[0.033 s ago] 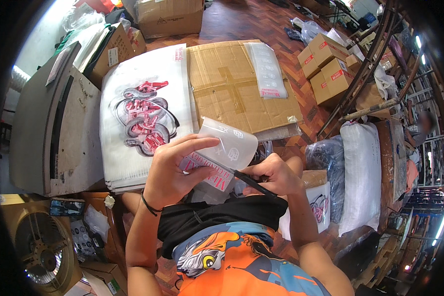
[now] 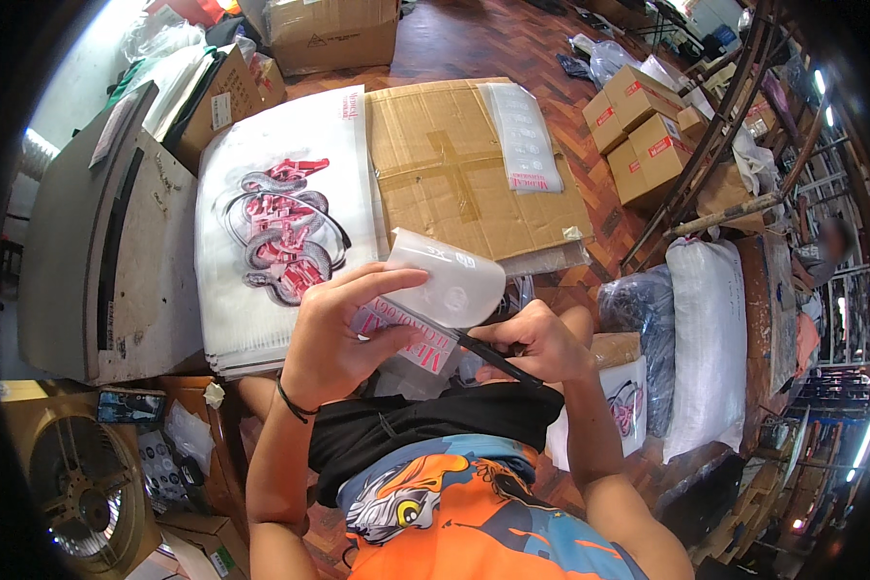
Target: The person sits on the floor and uses scissors to cut open a stack of white plastic pouches labeled 'Medical Technology'. They repeatedly pick up a pouch, cut the top edge, and place it on a cardboard box, continuing this process for multiple units.
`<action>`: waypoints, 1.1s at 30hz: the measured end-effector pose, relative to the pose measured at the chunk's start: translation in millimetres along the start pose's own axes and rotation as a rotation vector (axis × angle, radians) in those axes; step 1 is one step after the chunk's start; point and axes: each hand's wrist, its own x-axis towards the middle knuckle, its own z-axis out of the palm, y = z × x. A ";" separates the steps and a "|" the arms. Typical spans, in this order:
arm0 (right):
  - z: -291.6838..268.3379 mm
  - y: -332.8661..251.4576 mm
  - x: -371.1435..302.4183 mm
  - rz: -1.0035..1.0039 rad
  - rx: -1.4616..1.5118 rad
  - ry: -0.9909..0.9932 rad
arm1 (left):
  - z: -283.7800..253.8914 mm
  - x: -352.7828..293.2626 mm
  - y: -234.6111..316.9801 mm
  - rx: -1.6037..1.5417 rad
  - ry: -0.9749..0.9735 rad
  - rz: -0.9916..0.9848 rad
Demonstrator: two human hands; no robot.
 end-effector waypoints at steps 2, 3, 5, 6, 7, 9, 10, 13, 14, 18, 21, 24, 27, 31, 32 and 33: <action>-2.7 5.7 -8.8 0.087 0.067 -0.064 | -0.8 -0.4 -3.3 0.032 0.031 0.017; -6.2 8.3 -15.6 0.131 0.100 -0.096 | 0.1 -2.0 -5.6 0.002 0.051 0.002; -20.0 12.0 -31.9 0.251 0.194 -0.162 | 3.7 -11.5 -14.1 -0.053 0.099 -0.035; -29.1 15.2 -43.1 0.309 0.241 -0.198 | 10.7 -20.9 -22.8 -0.117 0.109 -0.092; -32.4 36.1 -68.9 0.458 0.327 -0.177 | 19.5 -29.6 -30.6 -0.225 0.053 -0.203; -27.0 57.6 -98.3 0.620 0.489 0.034 | 54.3 -64.5 -74.6 -0.496 -0.052 -0.369; -20.4 65.2 -108.2 0.651 0.487 0.140 | 70.4 -76.0 -94.5 -0.243 -0.127 -0.256; -1.3 81.5 -115.8 0.737 0.482 0.380 | 111.3 -131.2 -167.3 0.036 -0.270 -0.655; 5.7 84.0 -113.1 0.773 0.470 0.430 | 113.9 -137.0 -173.9 0.096 -0.227 -0.665; 35.8 106.3 -109.8 0.758 0.477 0.587 | 95.3 -120.0 -149.6 0.076 -0.247 -0.806; 56.1 106.6 -85.5 0.685 0.532 0.661 | 80.1 -118.1 -137.5 0.065 -0.104 -0.553; 74.7 95.7 -53.7 0.634 0.508 0.737 | 75.8 -104.4 -133.8 -0.512 0.151 -0.633; 94.8 82.9 -20.8 0.485 0.601 0.733 | 76.6 -61.2 -105.2 -0.774 0.547 -0.522; 120.0 51.2 25.6 0.321 0.704 0.725 | 86.2 -39.5 -107.3 -1.060 0.786 -0.452; 126.0 45.9 36.0 0.288 0.763 0.738 | 84.5 -36.0 -102.8 -1.093 0.837 -0.465; 125.8 46.2 39.1 0.289 0.721 0.778 | 91.7 -29.5 -95.9 -1.124 0.862 -0.434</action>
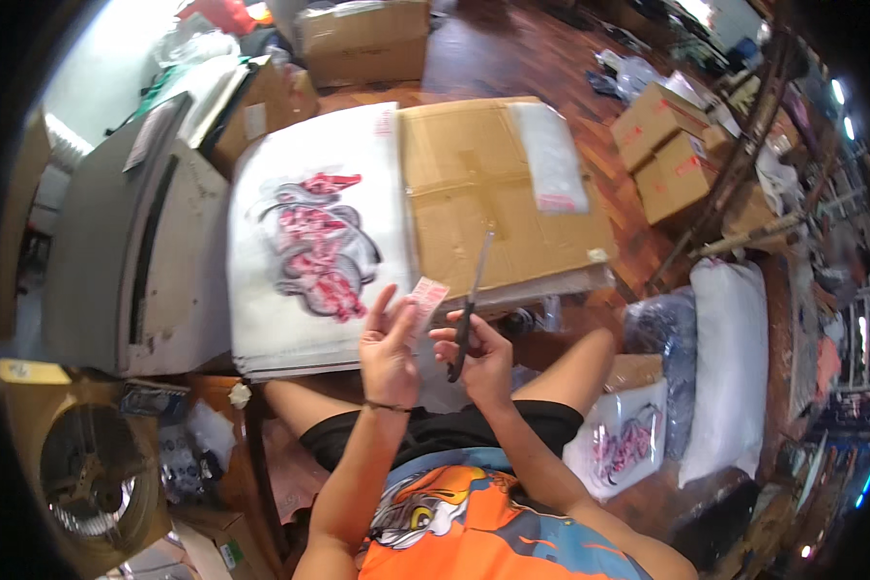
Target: The person sits on the floor and uses scissors to cut open a stack of white plastic pouches labeled 'Medical Technology'. They repeatedly pick up a pouch, cut the top edge, and place it on a cardboard box, continuing this process for multiple units.
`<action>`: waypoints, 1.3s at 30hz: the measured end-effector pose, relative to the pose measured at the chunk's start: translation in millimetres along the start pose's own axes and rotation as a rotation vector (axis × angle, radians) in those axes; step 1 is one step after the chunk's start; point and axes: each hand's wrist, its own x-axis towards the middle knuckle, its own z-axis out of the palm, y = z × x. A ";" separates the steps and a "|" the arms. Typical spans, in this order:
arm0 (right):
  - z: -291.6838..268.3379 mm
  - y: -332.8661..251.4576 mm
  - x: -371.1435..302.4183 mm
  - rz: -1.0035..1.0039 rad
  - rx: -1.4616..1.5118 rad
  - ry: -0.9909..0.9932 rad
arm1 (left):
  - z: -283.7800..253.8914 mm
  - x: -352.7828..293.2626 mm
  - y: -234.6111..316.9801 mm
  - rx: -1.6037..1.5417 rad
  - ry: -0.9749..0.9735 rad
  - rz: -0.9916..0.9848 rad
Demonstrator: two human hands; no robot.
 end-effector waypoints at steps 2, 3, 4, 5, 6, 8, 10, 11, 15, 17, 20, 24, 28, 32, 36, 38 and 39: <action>13.5 8.6 4.6 -0.023 -0.014 0.030 | -7.1 -1.2 -3.4 0.010 -0.022 0.021; 18.1 7.2 5.1 -0.014 -0.046 0.041 | -9.1 -2.6 -7.0 0.027 0.011 0.051; 12.6 4.2 7.5 -0.021 -0.036 0.034 | -4.2 -3.8 -13.7 0.026 0.024 0.058; 15.5 6.7 6.8 -0.014 -0.037 0.016 | -6.0 -4.9 -12.6 0.040 0.051 0.053; 19.9 10.0 5.6 -0.007 -0.038 0.000 | -11.9 -7.6 -7.4 0.079 0.055 0.087; 22.7 7.7 3.5 0.058 0.008 -0.012 | -18.4 -14.3 2.0 0.135 0.043 0.129; 24.4 6.9 4.9 0.078 0.014 -0.012 | -24.8 -19.1 5.4 0.247 0.014 0.129; 23.8 8.9 7.0 0.065 -0.007 -0.006 | -27.6 -21.3 6.3 0.305 -0.007 0.112; 18.9 -6.1 18.7 0.027 -0.186 -0.060 | -35.2 -14.0 22.9 0.632 -0.148 0.104; 16.0 -14.2 23.7 0.010 -0.278 -0.137 | -30.6 -8.2 54.3 1.083 -0.273 0.301; 12.7 -24.0 27.6 -0.032 -0.348 -0.186 | -15.8 6.5 94.1 1.319 -0.429 0.534; -2.0 -36.4 37.5 -0.106 -0.319 -0.068 | 27.6 52.6 186.8 1.502 -0.393 1.049; -33.1 -16.0 34.9 -0.060 -0.233 0.017 | 58.0 118.6 334.0 1.647 -0.075 1.440; -66.2 13.1 17.5 0.011 -0.250 0.035 | 79.3 163.2 415.8 1.643 0.268 1.027; -98.6 32.4 -0.7 0.060 -0.403 0.063 | 62.7 206.6 444.2 1.766 0.449 0.839; -104.1 33.0 -8.3 0.065 -0.457 0.079 | 50.6 223.6 455.7 1.845 0.513 0.815; -111.5 36.4 -10.2 0.057 -0.503 0.053 | 44.6 229.4 463.0 1.854 0.504 0.748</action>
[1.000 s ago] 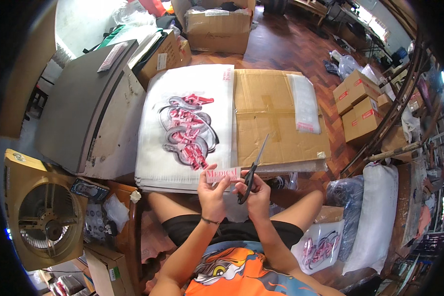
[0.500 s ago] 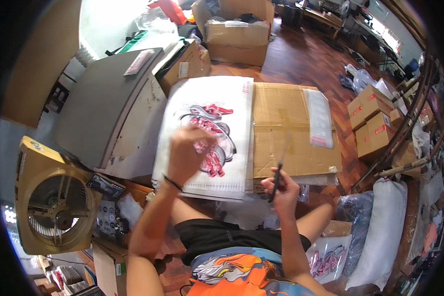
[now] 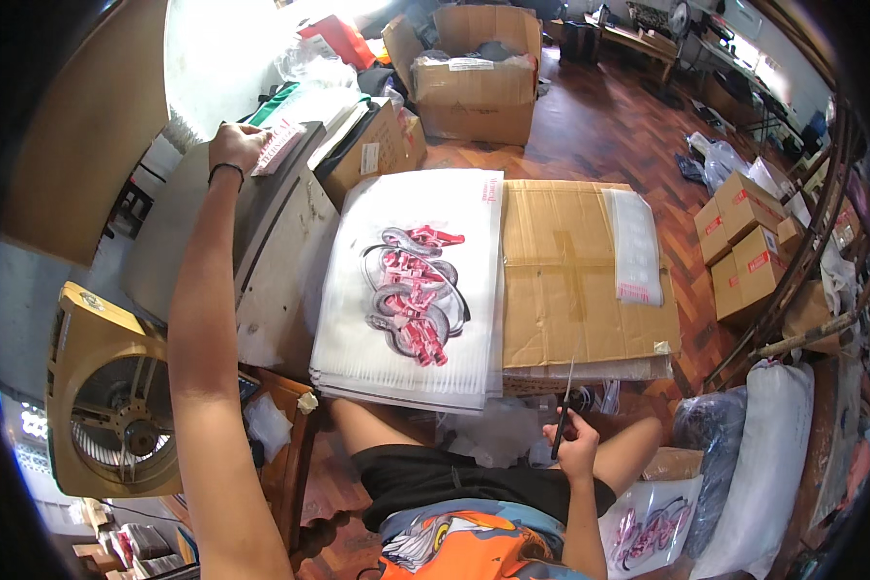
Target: The person sits on the floor and uses scissors to cut open a stack of white plastic pouches labeled 'Medical Technology'. They repeatedly pick up a pouch, cut the top edge, and place it on a cardboard box, continuing this process for multiple units.
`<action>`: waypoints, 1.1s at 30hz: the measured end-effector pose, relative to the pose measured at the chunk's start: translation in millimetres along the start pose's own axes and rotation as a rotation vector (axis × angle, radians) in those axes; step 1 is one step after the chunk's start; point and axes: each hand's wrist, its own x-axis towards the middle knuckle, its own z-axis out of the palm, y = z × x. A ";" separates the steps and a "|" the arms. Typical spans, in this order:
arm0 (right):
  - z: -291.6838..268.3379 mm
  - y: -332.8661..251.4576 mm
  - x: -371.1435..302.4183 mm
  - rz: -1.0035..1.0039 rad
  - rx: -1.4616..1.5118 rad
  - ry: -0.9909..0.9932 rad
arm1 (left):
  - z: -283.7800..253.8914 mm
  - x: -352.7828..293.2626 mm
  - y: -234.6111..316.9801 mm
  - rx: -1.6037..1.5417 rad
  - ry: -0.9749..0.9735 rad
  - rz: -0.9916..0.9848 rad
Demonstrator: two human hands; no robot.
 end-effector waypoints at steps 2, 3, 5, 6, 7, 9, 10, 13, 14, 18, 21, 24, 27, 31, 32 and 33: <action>-10.9 12.5 -2.7 -0.015 -0.127 -0.025 | 12.7 -4.9 13.5 0.038 0.002 -0.088; -13.5 18.8 -1.6 -0.019 -0.120 -0.019 | 15.3 -8.3 20.4 0.060 0.005 -0.131; -13.7 27.2 -2.3 -0.014 -0.105 -0.019 | 17.1 -8.3 13.6 0.059 -0.040 -0.144; -13.3 31.2 -0.2 -0.010 -0.106 -0.029 | 16.1 -8.9 9.8 0.045 -0.008 -0.127; -11.9 28.8 0.8 0.001 -0.108 -0.048 | 14.1 -10.9 0.8 0.037 0.021 -0.117; -9.8 33.4 5.1 -0.002 -0.058 -0.022 | 5.2 -0.5 -13.5 0.159 0.118 0.008; -10.6 42.1 9.9 -0.010 -0.017 0.052 | 9.9 -7.2 14.9 0.174 0.152 0.033; -11.2 40.0 21.0 -0.022 0.177 0.194 | 41.8 -42.9 79.8 0.109 0.535 0.578; -10.4 39.0 25.4 -0.027 0.223 0.260 | 61.3 -69.9 115.8 -0.032 0.540 0.801; -9.0 24.8 48.4 -0.038 0.353 0.323 | 144.0 -184.7 224.1 -0.280 -0.028 1.182; -8.2 13.7 57.0 -0.041 0.361 0.397 | 240.2 -275.4 291.4 -0.463 -0.632 1.033; 0.5 14.1 59.4 -0.057 0.314 0.430 | 338.5 -340.5 343.1 -0.326 -0.826 1.038; 6.7 20.2 63.1 -0.021 0.310 0.446 | 392.5 -379.8 398.7 -0.236 -0.752 0.972; 3.8 30.3 68.1 -0.015 0.190 0.496 | 422.8 -421.7 458.9 -0.056 -0.648 0.768; 2.7 32.8 69.4 -0.020 0.178 0.512 | 424.6 -431.8 471.7 0.003 -0.621 0.738; 4.1 34.5 70.0 -0.024 0.166 0.528 | 425.1 -442.4 481.3 0.062 -0.591 0.707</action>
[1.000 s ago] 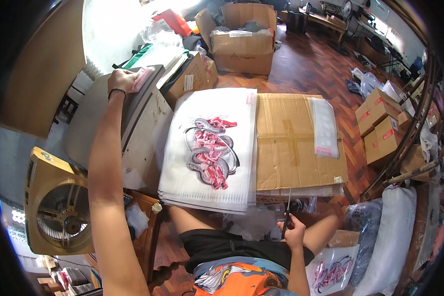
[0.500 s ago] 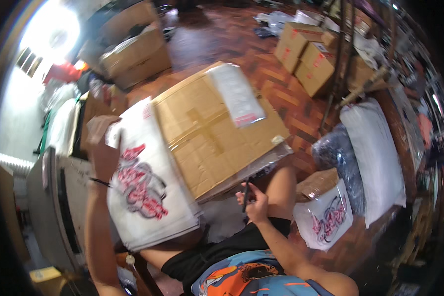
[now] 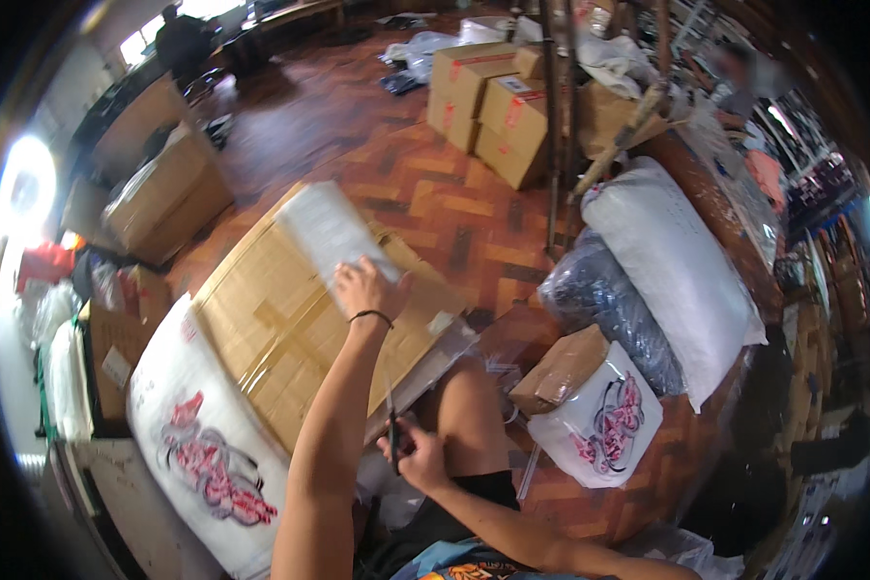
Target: The person sits on the floor and uses scissors to cut open a stack of white plastic pouches labeled 'Medical Technology'. They repeatedly pick up a pouch, cut the top edge, and place it on a cardboard box, continuing this process for multiple units.
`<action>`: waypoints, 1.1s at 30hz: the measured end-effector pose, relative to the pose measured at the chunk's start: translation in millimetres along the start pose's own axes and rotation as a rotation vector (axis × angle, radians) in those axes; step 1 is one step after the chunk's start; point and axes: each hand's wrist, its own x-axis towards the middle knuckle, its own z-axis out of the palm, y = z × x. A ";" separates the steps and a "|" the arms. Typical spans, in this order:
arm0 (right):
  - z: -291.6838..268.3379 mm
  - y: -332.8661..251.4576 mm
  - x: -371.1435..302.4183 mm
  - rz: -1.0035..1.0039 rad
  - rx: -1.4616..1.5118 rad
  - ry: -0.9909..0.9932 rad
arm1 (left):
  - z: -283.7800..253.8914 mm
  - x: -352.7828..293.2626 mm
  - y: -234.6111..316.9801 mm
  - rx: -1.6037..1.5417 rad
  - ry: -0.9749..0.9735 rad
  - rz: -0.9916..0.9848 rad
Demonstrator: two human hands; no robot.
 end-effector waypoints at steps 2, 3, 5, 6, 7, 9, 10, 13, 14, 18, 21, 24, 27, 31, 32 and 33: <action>-6.7 -3.6 3.3 -0.056 -0.118 -0.003 | -3.1 -0.9 15.5 0.101 -0.024 0.020; -7.6 -8.1 1.7 -0.037 -0.110 -0.009 | -3.3 -0.8 20.4 0.107 -0.065 0.015; -5.9 -14.3 -3.5 -0.056 -0.111 -0.013 | 5.3 4.9 15.0 0.155 -0.079 0.039; -7.1 -14.3 -2.2 -0.080 -0.124 -0.001 | 5.7 7.0 18.2 0.187 -0.070 0.045; -10.9 -22.3 -0.3 -0.027 -0.099 -0.046 | 1.7 5.3 21.0 0.235 -0.065 0.035; -6.8 -17.2 -0.1 -0.026 -0.052 -0.067 | 2.9 9.1 29.1 0.247 -0.070 0.042; -7.1 -21.0 0.4 -0.008 -0.013 -0.093 | 3.1 11.3 26.2 0.260 -0.075 0.028; -9.6 -26.8 -0.8 -0.002 0.102 -0.145 | 3.7 21.0 21.3 0.299 -0.113 0.036; -11.6 -24.9 -1.0 0.012 0.112 -0.147 | 5.2 20.8 19.9 0.285 -0.076 0.070; -15.2 -21.7 -2.2 0.046 0.149 -0.120 | 1.2 17.5 5.4 0.080 -0.017 0.131; -17.9 -27.5 -1.3 0.090 0.068 -0.151 | 4.1 26.8 -30.5 -0.164 0.012 0.147; -21.9 -33.3 0.0 0.098 0.008 -0.181 | 20.2 29.0 -73.3 -0.376 0.087 0.287; -14.8 -15.9 -1.7 0.012 0.083 -0.102 | 26.0 37.3 -113.3 -0.543 0.076 0.456; -5.9 13.2 -1.8 -0.102 0.063 -0.031 | -34.3 47.8 -131.2 -0.537 -0.010 0.404; -8.7 0.9 -3.8 -0.082 0.034 -0.059 | -40.4 51.0 -147.5 -0.776 0.100 0.416; -15.0 -10.5 -5.3 -0.063 0.005 -0.088 | -51.6 52.1 -170.0 -0.615 0.185 0.449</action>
